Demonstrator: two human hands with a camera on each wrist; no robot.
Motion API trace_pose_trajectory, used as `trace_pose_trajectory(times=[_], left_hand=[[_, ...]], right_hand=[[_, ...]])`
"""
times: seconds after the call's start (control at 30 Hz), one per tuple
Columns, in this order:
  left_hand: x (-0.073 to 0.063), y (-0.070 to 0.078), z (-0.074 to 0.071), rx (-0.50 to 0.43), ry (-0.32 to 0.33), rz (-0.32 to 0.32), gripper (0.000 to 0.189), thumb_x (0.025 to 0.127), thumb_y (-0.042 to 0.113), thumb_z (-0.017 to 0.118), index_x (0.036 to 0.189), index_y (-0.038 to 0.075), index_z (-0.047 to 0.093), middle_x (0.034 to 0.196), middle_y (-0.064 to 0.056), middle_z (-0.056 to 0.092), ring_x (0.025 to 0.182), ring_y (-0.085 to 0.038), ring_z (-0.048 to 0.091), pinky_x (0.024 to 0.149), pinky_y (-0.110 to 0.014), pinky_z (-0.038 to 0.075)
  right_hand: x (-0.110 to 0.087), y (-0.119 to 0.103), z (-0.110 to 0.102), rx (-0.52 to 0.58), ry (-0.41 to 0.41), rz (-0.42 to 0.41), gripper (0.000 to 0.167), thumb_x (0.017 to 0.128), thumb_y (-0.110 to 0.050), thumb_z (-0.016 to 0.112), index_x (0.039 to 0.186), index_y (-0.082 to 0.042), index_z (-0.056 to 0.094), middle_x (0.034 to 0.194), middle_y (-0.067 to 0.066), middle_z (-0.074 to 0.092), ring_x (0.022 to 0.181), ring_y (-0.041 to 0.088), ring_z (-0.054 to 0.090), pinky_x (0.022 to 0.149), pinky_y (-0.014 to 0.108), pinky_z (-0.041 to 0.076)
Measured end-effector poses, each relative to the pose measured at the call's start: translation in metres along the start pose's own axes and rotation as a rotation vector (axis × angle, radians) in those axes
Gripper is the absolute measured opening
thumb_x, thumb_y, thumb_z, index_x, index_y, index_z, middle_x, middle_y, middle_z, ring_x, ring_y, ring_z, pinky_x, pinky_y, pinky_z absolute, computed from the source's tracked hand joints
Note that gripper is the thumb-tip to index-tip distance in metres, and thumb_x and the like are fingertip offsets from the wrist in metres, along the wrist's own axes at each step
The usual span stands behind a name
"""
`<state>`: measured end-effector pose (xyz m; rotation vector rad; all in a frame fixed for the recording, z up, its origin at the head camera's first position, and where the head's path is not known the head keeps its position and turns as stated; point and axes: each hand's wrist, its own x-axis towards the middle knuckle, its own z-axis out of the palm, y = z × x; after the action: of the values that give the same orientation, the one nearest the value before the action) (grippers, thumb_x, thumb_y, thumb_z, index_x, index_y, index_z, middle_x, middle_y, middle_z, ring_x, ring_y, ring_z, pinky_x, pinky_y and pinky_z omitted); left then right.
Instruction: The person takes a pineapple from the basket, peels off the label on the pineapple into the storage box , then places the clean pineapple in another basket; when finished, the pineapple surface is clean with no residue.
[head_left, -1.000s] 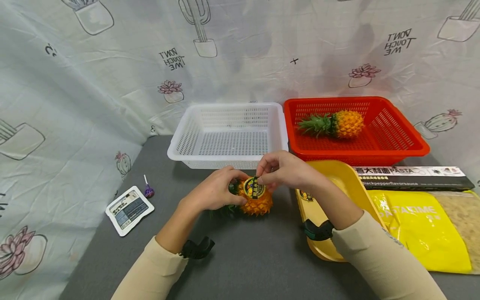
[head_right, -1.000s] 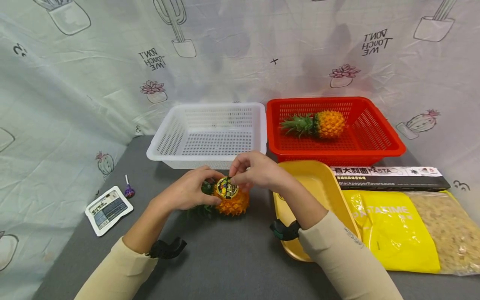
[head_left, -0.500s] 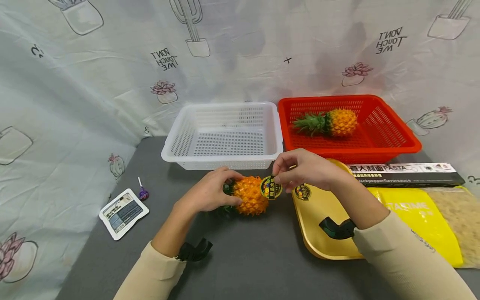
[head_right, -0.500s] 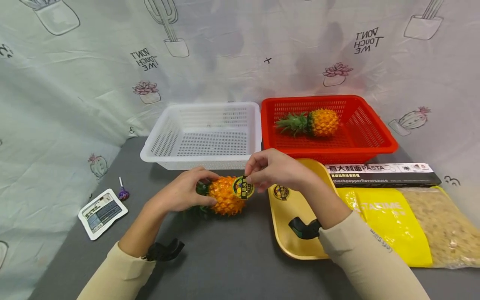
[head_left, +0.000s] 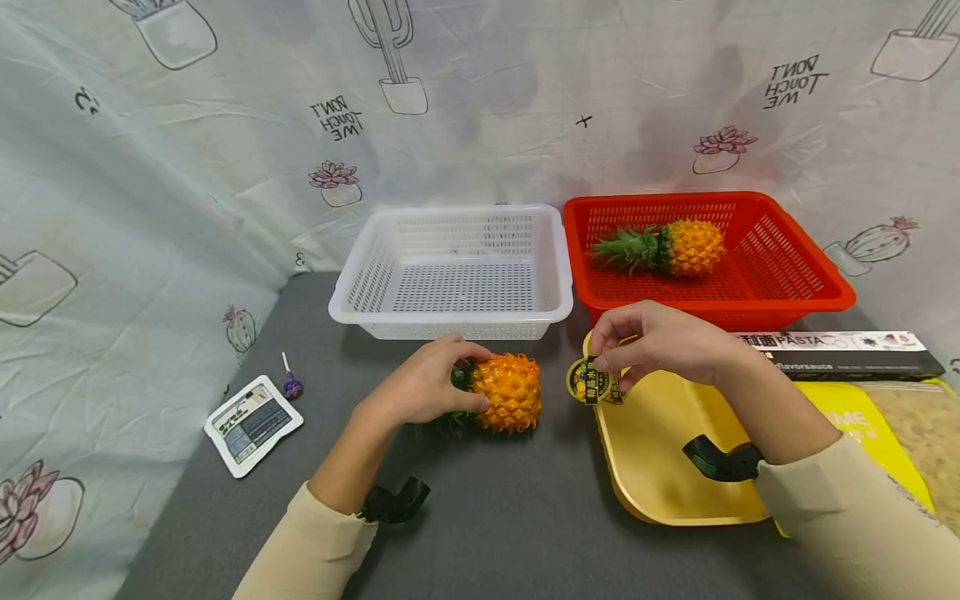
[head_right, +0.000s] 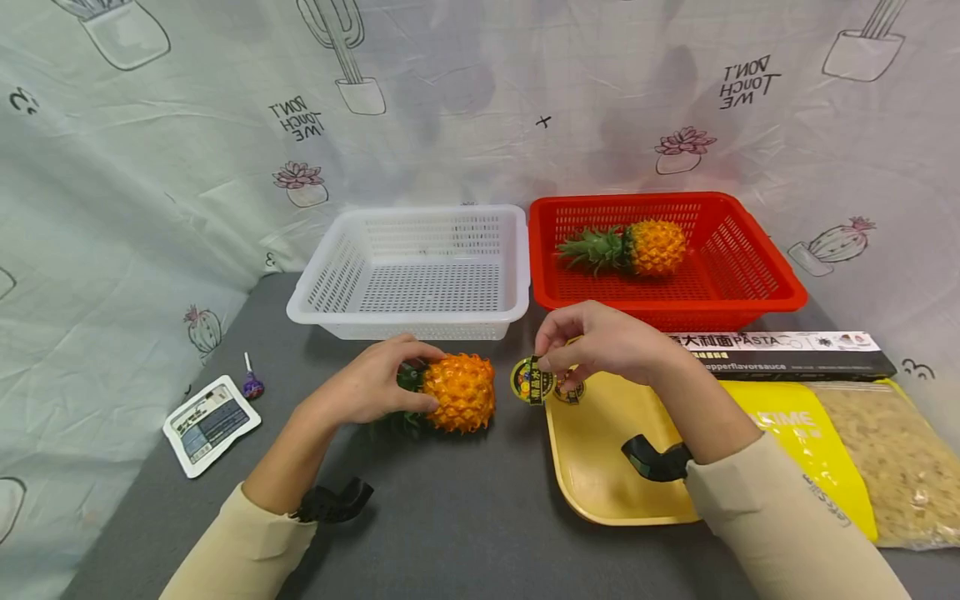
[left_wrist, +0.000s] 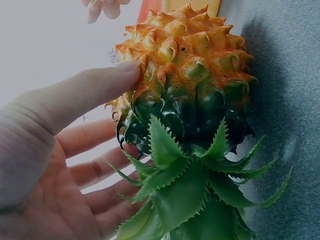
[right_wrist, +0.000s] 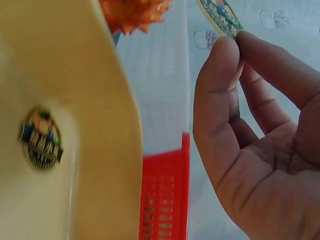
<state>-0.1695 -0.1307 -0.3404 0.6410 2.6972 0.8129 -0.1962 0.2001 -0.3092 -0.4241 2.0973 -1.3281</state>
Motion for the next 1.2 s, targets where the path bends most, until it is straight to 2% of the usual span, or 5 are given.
trace_pose_trajectory(times=[0.17,0.3,0.53,0.83,1.2], left_hand=[[-0.001,0.002,0.000,0.009,-0.010,-0.012,0.060,0.084,0.030,0.086,0.139,0.017,0.065,0.124,-0.002,0.062,0.114,-0.023,0.059,0.096,-0.045,0.052],[-0.001,0.001,0.000,0.021,-0.008,-0.020,0.060,0.083,0.030,0.087,0.138,0.018,0.066,0.120,0.000,0.062,0.112,-0.022,0.059,0.096,-0.045,0.052],[0.002,0.003,-0.002,0.028,-0.010,-0.022,0.060,0.082,0.030,0.088,0.136,0.017,0.067,0.124,-0.001,0.064,0.113,-0.023,0.059,0.097,-0.045,0.051],[0.003,0.005,-0.004,0.031,-0.023,-0.029,0.060,0.081,0.031,0.088,0.136,0.017,0.066,0.126,-0.001,0.064,0.114,-0.023,0.059,0.098,-0.045,0.052],[0.004,0.004,-0.004,0.030,-0.033,-0.035,0.060,0.082,0.029,0.089,0.135,0.016,0.066,0.129,-0.002,0.064,0.116,-0.024,0.060,0.100,-0.045,0.052]], right_hand=[[-0.010,0.009,-0.009,-0.004,0.006,0.018,0.024,0.093,-0.014,0.076,0.105,0.002,0.064,0.094,0.014,0.067,0.088,0.036,0.068,0.078,0.044,0.063],[-0.016,0.016,-0.016,-0.010,0.015,0.020,0.024,0.093,-0.014,0.076,0.105,0.003,0.064,0.092,0.012,0.066,0.085,0.031,0.067,0.077,0.044,0.063],[-0.025,0.026,-0.028,-0.050,0.035,0.029,0.023,0.094,-0.013,0.074,0.105,0.004,0.064,0.088,0.008,0.066,0.079,0.024,0.066,0.075,0.041,0.063],[-0.030,0.036,-0.039,-0.126,0.082,0.078,0.022,0.094,-0.012,0.073,0.106,0.004,0.065,0.090,0.009,0.066,0.079,0.024,0.065,0.074,0.039,0.062],[-0.030,0.051,-0.043,-0.151,0.090,0.123,0.021,0.096,-0.012,0.071,0.107,0.003,0.063,0.086,0.007,0.062,0.078,0.021,0.061,0.071,0.036,0.059]])
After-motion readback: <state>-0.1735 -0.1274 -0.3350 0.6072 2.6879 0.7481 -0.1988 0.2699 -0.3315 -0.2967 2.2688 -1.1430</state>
